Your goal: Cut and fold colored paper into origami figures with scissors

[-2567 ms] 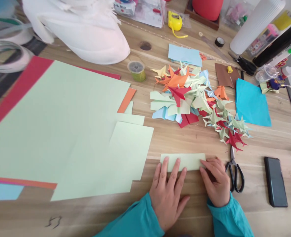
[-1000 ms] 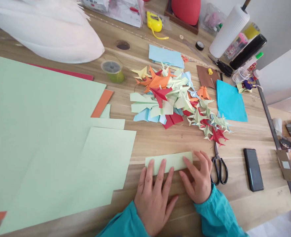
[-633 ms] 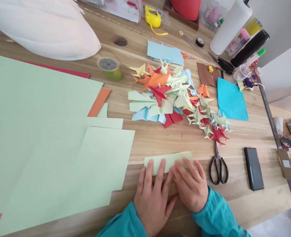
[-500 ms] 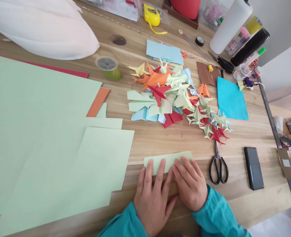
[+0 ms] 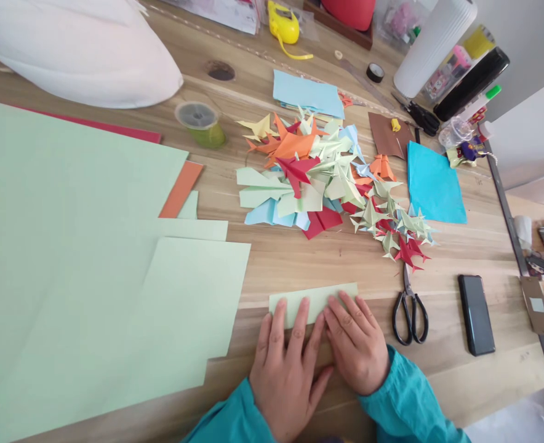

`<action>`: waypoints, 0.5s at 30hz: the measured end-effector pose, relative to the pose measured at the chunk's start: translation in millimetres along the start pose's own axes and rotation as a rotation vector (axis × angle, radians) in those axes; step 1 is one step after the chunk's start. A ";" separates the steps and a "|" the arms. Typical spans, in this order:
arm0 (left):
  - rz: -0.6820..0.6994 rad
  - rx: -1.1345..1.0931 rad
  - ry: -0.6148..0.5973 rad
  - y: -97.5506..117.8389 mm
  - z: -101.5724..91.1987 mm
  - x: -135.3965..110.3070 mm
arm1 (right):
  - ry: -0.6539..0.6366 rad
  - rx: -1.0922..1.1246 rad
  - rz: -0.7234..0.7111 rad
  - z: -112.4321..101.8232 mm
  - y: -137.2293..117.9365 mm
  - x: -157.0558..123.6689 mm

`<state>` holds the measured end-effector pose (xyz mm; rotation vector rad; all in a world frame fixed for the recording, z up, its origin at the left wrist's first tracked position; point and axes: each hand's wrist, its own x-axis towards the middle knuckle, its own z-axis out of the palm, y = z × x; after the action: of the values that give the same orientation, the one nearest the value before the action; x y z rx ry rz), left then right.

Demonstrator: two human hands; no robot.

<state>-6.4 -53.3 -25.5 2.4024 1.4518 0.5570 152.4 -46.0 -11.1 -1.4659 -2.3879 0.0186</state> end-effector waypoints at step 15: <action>0.003 -0.007 0.012 -0.2 -1.0 0.4 | 0.014 -0.011 -0.008 -3.1 0.0 4.9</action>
<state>-6.9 -52.8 -24.6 2.4006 1.4491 0.5764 151.3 -42.2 -6.8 -1.4568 -2.3864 -0.0062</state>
